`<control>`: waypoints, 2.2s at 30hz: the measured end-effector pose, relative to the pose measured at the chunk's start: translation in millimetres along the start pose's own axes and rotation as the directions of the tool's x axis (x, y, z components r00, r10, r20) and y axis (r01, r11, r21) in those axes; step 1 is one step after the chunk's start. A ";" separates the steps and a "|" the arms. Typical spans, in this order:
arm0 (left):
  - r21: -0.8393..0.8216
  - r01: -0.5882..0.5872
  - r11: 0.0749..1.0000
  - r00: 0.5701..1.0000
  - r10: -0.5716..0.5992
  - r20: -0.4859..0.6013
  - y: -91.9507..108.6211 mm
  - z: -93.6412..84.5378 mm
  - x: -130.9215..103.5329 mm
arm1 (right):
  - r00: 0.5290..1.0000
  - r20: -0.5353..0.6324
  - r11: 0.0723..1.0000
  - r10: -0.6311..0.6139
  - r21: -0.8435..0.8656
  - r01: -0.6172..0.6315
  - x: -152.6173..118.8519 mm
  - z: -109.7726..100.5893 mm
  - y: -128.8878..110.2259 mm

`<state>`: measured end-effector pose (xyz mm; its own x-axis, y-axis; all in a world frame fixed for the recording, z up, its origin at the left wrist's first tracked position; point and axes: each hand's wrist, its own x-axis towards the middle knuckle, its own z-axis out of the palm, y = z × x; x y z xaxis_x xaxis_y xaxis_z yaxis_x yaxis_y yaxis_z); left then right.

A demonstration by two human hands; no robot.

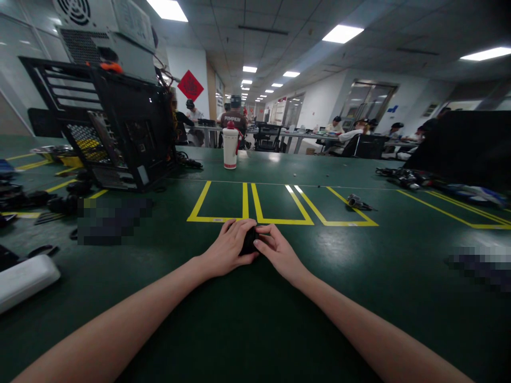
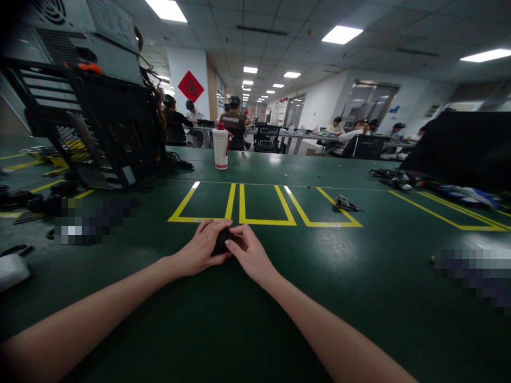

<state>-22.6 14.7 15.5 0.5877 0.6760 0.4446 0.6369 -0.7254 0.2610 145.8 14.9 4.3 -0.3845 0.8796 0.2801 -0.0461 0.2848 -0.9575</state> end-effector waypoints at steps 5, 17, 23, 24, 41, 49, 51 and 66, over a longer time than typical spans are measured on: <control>0.000 -0.005 1.000 1.000 0.005 -0.007 0.0 0.6 0.2 | 0.998 -0.013 0.998 0.064 -0.015 -0.064 2.4 -1.6 1.1; -0.010 0.006 1.000 1.000 -0.007 -0.019 -0.9 2.2 0.6 | 1.000 -0.012 1.000 -0.009 -0.025 0.009 -0.6 -0.7 0.8; -0.019 0.011 1.000 1.000 -0.011 -0.015 -1.0 1.9 0.6 | 1.000 0.000 0.997 0.029 -0.065 -0.029 2.5 -2.9 0.7; -0.019 0.010 1.000 1.000 -0.010 -0.013 -0.7 1.6 0.5 | 0.999 0.011 0.997 0.039 -0.065 -0.038 2.5 -3.9 0.1; -0.022 -0.002 1.000 1.000 0.002 -0.004 -0.6 0.2 0.5 | 0.999 0.012 0.997 0.039 -0.067 -0.038 2.9 -4.9 0.9; -0.002 0.001 1.000 1.000 -0.001 -0.002 -3.6 2.6 0.6 | 0.993 0.078 0.995 0.084 0.039 -0.087 0.7 -3.9 -0.8; 0.000 0.003 1.000 1.000 -0.003 0.002 -3.5 2.5 0.6 | 0.996 0.057 0.997 0.065 0.032 -0.067 0.4 -2.9 -0.6; -0.012 0.008 1.000 1.000 -0.008 0.006 -3.3 2.2 0.5 | 0.996 0.066 0.997 0.064 -0.045 -0.061 0.0 -4.0 -1.2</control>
<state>-23.3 17.8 13.1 0.5855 0.6826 0.4373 0.6357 -0.7213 0.2748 149.5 16.1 5.8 -0.4462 0.8692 0.2130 0.0187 0.2470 -0.9688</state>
